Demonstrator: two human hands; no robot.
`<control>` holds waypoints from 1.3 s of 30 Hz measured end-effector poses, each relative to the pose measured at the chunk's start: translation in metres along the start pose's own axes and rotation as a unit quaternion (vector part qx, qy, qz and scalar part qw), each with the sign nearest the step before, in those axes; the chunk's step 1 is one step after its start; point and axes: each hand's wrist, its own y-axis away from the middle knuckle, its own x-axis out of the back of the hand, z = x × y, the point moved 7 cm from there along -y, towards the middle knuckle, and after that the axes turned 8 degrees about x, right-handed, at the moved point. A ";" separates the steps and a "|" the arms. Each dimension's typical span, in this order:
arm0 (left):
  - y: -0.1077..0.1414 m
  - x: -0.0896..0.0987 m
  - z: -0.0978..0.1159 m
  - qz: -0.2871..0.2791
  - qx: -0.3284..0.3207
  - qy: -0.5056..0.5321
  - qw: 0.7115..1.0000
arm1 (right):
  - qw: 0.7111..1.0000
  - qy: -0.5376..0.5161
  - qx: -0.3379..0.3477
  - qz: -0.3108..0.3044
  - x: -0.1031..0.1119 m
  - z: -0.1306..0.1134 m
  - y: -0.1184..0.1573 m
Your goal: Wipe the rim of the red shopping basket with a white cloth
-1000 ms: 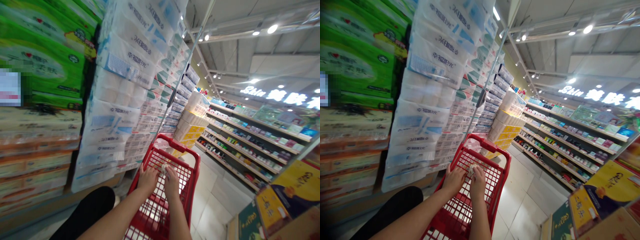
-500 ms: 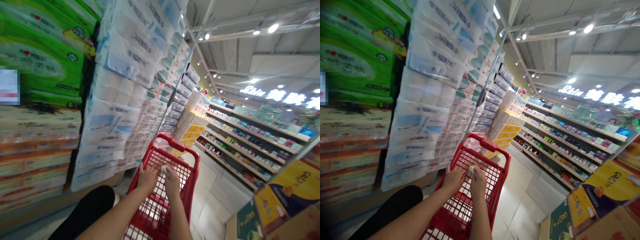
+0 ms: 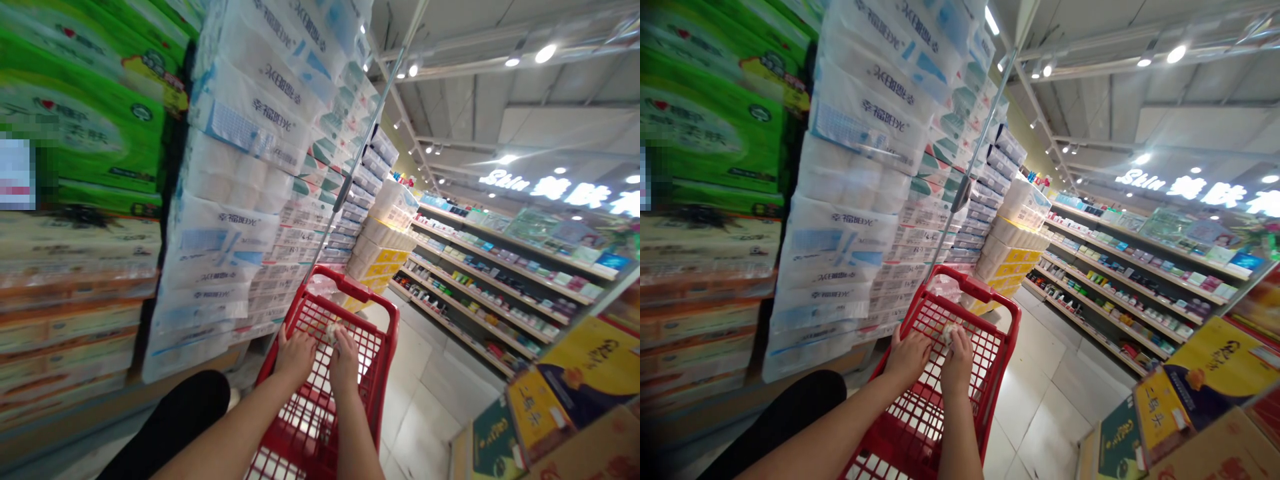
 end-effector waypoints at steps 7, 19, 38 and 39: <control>0.000 0.000 0.001 -0.016 -0.002 -0.002 1.000 | 0.999 0.011 -0.029 0.012 0.004 0.005 0.001; 0.000 0.003 0.003 -0.038 0.002 -0.005 0.999 | 0.998 0.014 -0.055 -0.005 0.004 0.009 0.001; 0.005 0.008 0.004 -0.118 -0.066 -0.010 0.991 | 0.999 0.027 -0.016 -0.025 0.000 0.002 0.001; 0.006 0.009 0.005 -0.115 -0.072 -0.015 0.991 | 0.999 0.018 -0.011 -0.036 -0.002 0.001 0.001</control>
